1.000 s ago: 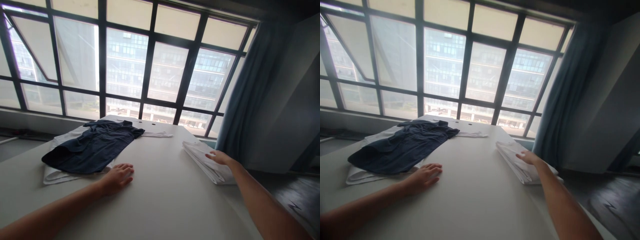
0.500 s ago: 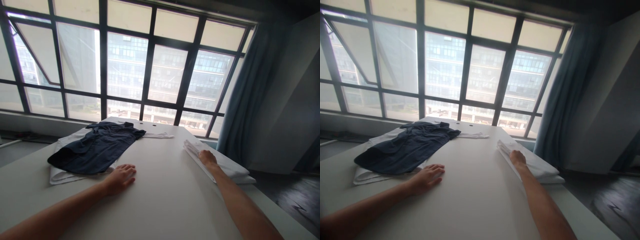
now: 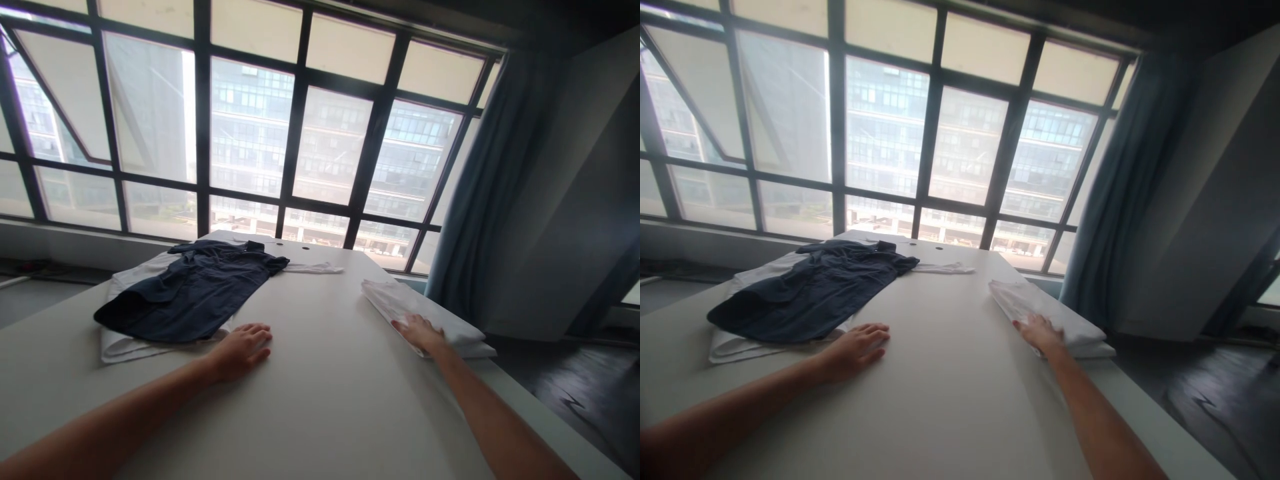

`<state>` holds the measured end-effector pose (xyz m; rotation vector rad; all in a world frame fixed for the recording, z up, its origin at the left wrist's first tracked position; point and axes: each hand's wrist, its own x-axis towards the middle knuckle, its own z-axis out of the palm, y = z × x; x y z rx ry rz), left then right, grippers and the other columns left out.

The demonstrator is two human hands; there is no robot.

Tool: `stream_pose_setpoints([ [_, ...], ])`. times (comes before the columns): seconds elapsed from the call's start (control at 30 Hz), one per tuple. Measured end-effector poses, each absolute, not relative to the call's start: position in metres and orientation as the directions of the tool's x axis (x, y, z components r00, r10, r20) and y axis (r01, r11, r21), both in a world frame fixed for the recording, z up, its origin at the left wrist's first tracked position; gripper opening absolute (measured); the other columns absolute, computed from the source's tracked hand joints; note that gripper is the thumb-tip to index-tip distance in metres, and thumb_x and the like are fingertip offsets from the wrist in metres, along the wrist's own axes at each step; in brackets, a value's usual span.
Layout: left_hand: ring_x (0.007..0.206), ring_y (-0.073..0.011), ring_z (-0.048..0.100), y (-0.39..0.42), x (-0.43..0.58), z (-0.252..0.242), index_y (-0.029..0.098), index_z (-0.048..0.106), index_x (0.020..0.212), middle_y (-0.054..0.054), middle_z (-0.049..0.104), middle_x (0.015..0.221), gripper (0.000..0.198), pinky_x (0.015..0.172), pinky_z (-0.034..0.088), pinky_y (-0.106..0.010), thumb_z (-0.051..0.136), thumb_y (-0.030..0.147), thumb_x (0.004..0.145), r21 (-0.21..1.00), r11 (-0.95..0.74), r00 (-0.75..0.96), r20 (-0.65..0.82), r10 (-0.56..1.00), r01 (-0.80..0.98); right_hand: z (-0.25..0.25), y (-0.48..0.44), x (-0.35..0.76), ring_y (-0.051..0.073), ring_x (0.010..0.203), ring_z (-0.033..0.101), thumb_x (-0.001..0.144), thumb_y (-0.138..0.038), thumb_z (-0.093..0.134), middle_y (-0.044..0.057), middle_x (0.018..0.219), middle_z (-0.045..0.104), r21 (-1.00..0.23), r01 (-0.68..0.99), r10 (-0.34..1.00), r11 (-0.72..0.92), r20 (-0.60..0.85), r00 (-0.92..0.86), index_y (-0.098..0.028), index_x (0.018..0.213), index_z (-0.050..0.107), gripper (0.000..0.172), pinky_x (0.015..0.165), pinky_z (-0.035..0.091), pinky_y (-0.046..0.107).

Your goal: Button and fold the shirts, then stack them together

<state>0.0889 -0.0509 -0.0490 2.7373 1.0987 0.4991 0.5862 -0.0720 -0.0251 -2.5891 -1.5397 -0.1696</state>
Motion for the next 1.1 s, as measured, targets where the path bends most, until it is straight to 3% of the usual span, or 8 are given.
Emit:
stream_pose_setpoints([
  [0.1,0.134,-0.0247,0.050,-0.050,0.088,-0.048,0.022,0.064,0.126,-0.010,0.058,0.141,0.039,0.114,0.038,-0.039,0.047,0.039,0.096,0.231,-0.749,0.711,0.235,0.662,0.621,-0.046,-0.083,0.584,0.034,0.148,0.023,0.099,-0.056,0.031,0.014,0.162,0.027,0.026,0.859,0.853,-0.511,0.135,0.504,-0.016,0.153,0.036,0.067,0.113,0.019,0.066],
  [0.23,0.131,-0.0245,0.052,-0.043,0.079,-0.038,0.022,0.064,0.128,-0.009,0.057,0.142,0.042,0.112,0.041,-0.040,0.044,0.043,0.097,0.161,-0.743,0.689,0.287,0.665,0.650,-0.051,-0.087,0.572,0.034,0.144,0.033,0.101,-0.050,0.031,0.016,0.156,0.038,0.039,0.885,0.860,-0.463,0.261,0.439,-0.016,0.146,0.047,0.059,0.113,0.023,0.063],
  [0.4,0.129,-0.0317,0.052,-0.019,0.050,-0.024,0.018,0.065,0.127,-0.014,0.058,0.139,0.048,0.108,0.041,-0.046,0.060,0.044,0.087,0.084,-0.422,0.374,0.332,0.866,0.903,-0.048,-0.084,0.537,0.030,0.126,0.053,0.098,-0.039,0.041,0.017,0.135,0.060,0.028,0.996,0.871,-0.083,0.488,0.059,-0.012,0.122,0.065,0.043,0.106,0.039,0.045],
  [0.5,0.123,-0.0323,0.056,-0.010,0.036,-0.020,0.016,0.068,0.120,-0.015,0.063,0.129,0.043,0.098,0.047,-0.042,0.058,0.042,0.087,0.074,-0.250,0.230,0.210,0.950,0.965,-0.052,-0.082,0.515,0.028,0.118,0.058,0.096,-0.038,0.045,0.015,0.126,0.066,-0.005,0.991,0.882,0.135,0.456,-0.118,-0.015,0.111,0.070,0.036,0.102,0.043,0.041],
  [0.63,0.113,-0.0303,0.062,-0.007,0.031,-0.017,0.015,0.071,0.106,-0.015,0.068,0.117,0.033,0.088,0.049,-0.037,0.047,0.034,0.094,0.080,-0.190,0.172,0.195,0.966,0.978,-0.055,-0.083,0.502,0.027,0.110,0.062,0.094,-0.033,0.049,0.013,0.116,0.068,-0.042,0.969,0.899,0.242,0.387,-0.208,-0.017,0.102,0.072,0.029,0.099,0.045,0.039],
  [0.8,0.100,-0.0279,0.066,-0.010,0.033,-0.002,0.016,0.070,0.095,-0.013,0.072,0.107,0.035,0.080,0.045,-0.033,0.042,0.038,0.096,0.291,-0.124,0.016,0.348,0.937,0.949,-0.056,-0.083,0.507,0.026,0.103,0.062,0.094,-0.031,0.050,0.012,0.106,0.069,-0.097,0.964,0.910,0.249,0.364,-0.199,-0.019,0.096,0.070,0.024,0.096,0.046,0.036],
  [0.93,0.097,-0.0252,0.064,-0.012,0.041,0.009,0.018,0.070,0.092,-0.011,0.072,0.105,0.037,0.076,0.041,-0.030,0.042,0.042,0.095,0.443,-0.217,-0.056,0.526,0.848,0.870,-0.057,-0.081,0.508,0.026,0.100,0.063,0.094,-0.033,0.050,0.012,0.101,0.069,-0.125,0.961,0.919,0.245,0.346,-0.189,-0.018,0.095,0.069,0.025,0.094,0.045,0.035],
  [1.1,0.065,-0.0191,0.055,-0.006,0.042,0.005,0.014,0.065,0.065,-0.004,0.062,0.064,0.030,0.062,0.036,-0.027,0.055,0.035,0.083,0.712,-0.182,0.020,0.230,0.973,0.678,-0.055,-0.081,0.507,0.023,0.099,0.063,0.095,-0.034,0.048,0.012,0.103,0.068,-0.131,0.967,0.936,0.219,0.309,-0.170,-0.017,0.098,0.069,0.027,0.092,0.045,0.032],
])
